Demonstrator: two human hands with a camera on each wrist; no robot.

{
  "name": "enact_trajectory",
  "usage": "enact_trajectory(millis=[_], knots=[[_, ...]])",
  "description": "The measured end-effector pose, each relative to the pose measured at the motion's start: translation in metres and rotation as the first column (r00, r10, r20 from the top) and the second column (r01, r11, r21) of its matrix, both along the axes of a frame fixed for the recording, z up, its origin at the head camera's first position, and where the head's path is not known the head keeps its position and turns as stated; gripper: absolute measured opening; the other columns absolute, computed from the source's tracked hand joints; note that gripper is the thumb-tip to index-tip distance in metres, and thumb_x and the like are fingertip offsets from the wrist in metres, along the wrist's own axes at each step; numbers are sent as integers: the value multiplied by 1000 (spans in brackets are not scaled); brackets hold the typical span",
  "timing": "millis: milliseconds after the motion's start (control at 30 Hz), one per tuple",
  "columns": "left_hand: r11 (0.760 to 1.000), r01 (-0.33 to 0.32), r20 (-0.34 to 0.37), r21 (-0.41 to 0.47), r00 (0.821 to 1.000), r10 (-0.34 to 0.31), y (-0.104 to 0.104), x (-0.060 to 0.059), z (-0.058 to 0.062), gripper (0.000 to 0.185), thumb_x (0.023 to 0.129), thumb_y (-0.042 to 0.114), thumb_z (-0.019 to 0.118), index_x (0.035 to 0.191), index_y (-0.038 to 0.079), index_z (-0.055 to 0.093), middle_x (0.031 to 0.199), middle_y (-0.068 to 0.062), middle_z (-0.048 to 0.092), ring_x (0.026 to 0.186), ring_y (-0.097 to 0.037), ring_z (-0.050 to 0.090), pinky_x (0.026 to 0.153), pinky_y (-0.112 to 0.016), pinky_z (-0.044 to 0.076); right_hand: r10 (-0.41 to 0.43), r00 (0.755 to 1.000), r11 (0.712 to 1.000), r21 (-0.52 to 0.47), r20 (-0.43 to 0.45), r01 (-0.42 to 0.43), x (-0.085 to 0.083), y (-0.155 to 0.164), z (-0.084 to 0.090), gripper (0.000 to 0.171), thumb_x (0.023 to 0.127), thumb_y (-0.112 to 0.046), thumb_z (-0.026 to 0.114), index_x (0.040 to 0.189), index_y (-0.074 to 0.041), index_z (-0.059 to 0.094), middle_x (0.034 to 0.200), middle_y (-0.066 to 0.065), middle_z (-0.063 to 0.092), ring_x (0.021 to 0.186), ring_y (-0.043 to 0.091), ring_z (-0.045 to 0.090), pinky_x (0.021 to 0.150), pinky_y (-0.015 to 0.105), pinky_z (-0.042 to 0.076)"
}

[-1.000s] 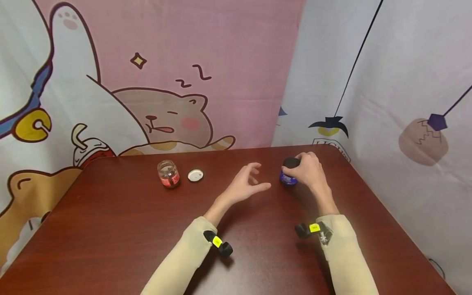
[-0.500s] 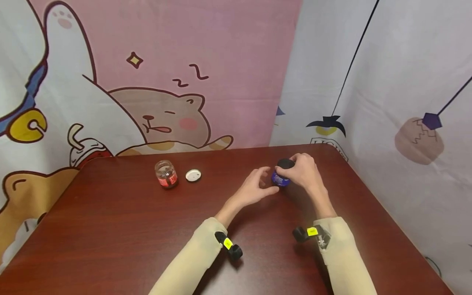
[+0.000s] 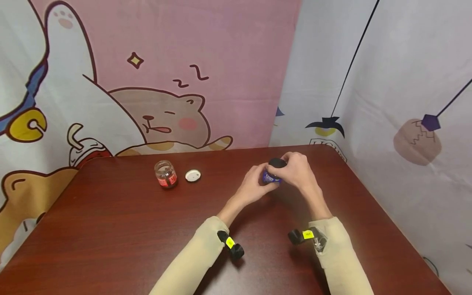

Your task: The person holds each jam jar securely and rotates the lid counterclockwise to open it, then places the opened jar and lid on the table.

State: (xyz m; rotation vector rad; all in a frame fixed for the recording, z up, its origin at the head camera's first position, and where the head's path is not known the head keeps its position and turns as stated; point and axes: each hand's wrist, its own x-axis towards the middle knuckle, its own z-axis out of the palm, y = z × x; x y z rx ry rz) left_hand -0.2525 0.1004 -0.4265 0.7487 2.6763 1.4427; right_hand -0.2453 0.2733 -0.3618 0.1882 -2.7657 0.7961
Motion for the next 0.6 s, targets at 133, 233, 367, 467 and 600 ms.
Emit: enact_trajectory(millis=[133,233,367,467,600], knots=[[1000,-25,-30,3,999,25,-1,0,2,72,89,43,75,150,18,45,139,-5,53,122,-22,47,97,-37,46,10,1000,1000,5,-24,-9,2,-6,4,55,85,-47,76,97,6,69,84,16,70,72,27,62,62,35,49],[999,-42,-53,3,998,42,-1,-1,4,73,88,47,76,148,17,47,136,-4,54,120,-21,47,96,-36,46,9,999,1000,1,-41,-9,3,-10,6,53,84,-47,76,95,5,70,83,15,70,72,27,62,63,35,48],[998,-66,-72,6,995,66,-2,-1,5,73,86,48,77,145,17,49,132,-5,54,119,-21,47,95,-35,46,19,999,1000,-9,-49,-20,5,-15,10,53,84,-48,76,95,4,70,83,14,70,72,26,62,63,35,48],[997,-73,-79,12,994,74,-4,-1,6,73,86,49,78,144,17,49,132,-5,53,119,-21,47,95,-35,46,28,997,1000,-8,-67,-28,6,-18,13,53,84,-48,76,95,3,70,83,14,70,72,26,62,63,36,48],[997,-82,-90,13,992,83,-7,0,9,73,85,52,78,142,16,50,132,-4,53,119,-20,47,97,-35,46,37,994,999,-18,-102,-39,7,-24,16,51,83,-47,78,94,2,71,82,13,70,72,26,62,63,36,48]])
